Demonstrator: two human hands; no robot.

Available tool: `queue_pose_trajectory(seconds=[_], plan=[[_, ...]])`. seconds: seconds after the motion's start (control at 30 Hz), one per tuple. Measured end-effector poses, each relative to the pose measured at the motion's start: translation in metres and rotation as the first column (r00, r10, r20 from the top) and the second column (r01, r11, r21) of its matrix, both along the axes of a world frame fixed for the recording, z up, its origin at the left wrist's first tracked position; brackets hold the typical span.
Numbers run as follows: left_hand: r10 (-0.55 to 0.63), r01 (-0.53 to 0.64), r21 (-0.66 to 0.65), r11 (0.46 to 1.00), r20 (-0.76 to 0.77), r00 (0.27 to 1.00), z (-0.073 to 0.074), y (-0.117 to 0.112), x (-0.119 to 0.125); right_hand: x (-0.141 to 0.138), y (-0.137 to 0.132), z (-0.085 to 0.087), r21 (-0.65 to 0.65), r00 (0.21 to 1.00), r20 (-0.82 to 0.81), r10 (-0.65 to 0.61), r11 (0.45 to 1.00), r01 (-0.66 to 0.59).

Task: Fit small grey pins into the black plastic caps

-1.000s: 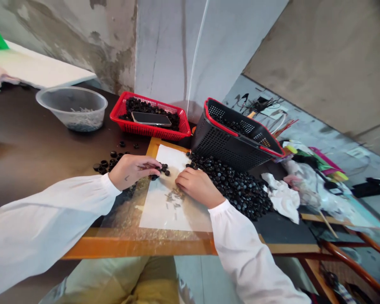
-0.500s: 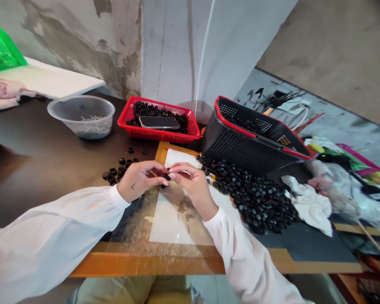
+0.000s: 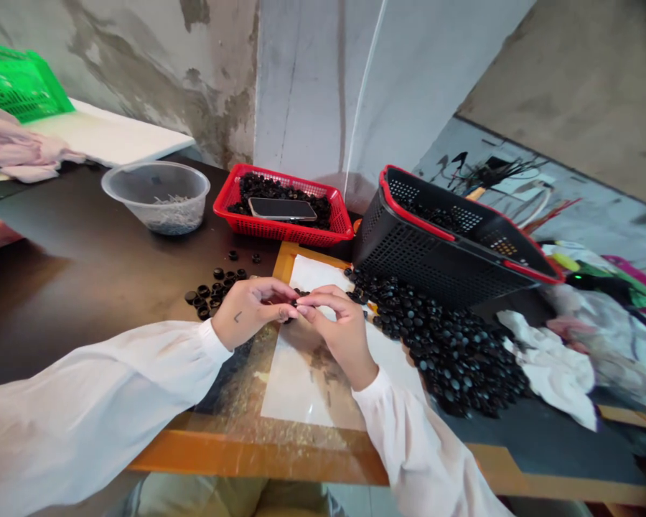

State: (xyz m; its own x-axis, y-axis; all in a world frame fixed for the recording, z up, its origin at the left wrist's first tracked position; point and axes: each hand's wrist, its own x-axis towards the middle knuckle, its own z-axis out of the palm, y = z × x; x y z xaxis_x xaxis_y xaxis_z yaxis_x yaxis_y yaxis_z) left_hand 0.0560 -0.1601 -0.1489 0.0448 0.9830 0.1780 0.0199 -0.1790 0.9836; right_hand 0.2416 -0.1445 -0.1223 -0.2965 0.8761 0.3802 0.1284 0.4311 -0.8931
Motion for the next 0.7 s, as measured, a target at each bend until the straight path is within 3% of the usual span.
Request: queue_pose_trajectory(seconds=[0.17, 0.27, 0.4, 0.5, 0.7], plan=[[-0.020, 0.020, 0.007, 1.000, -0.027, 0.999, 0.006, -0.002, 0.000, 0.003, 0.000, 0.001, 0.049, 0.987, 0.158, -0.039, 0.998, 0.032], [-0.033, 0.034, -0.041, 0.999, 0.014, 0.999, 0.007, -0.002, -0.001, 0.005, 0.001, 0.000, 0.052, 0.985, 0.172, -0.020, 0.999, 0.012], [-0.090, 0.117, -0.129, 0.985, 0.197, 0.976, 0.009, 0.000, 0.000, 0.005, 0.004, -0.006, -0.009, 0.993, 0.041, 0.114, 0.993, -0.114], [-0.132, 0.166, -0.137, 0.977, 0.228, 0.965, 0.012, 0.000, 0.000, 0.003, 0.007, -0.012, -0.087, 0.976, -0.095, 0.196, 0.975, -0.204], [-0.164, 0.188, -0.134, 0.973, 0.170, 0.972, 0.015, 0.003, 0.003, -0.003, 0.006, -0.013, -0.190, 0.956, -0.244, 0.162, 0.959, -0.211]])
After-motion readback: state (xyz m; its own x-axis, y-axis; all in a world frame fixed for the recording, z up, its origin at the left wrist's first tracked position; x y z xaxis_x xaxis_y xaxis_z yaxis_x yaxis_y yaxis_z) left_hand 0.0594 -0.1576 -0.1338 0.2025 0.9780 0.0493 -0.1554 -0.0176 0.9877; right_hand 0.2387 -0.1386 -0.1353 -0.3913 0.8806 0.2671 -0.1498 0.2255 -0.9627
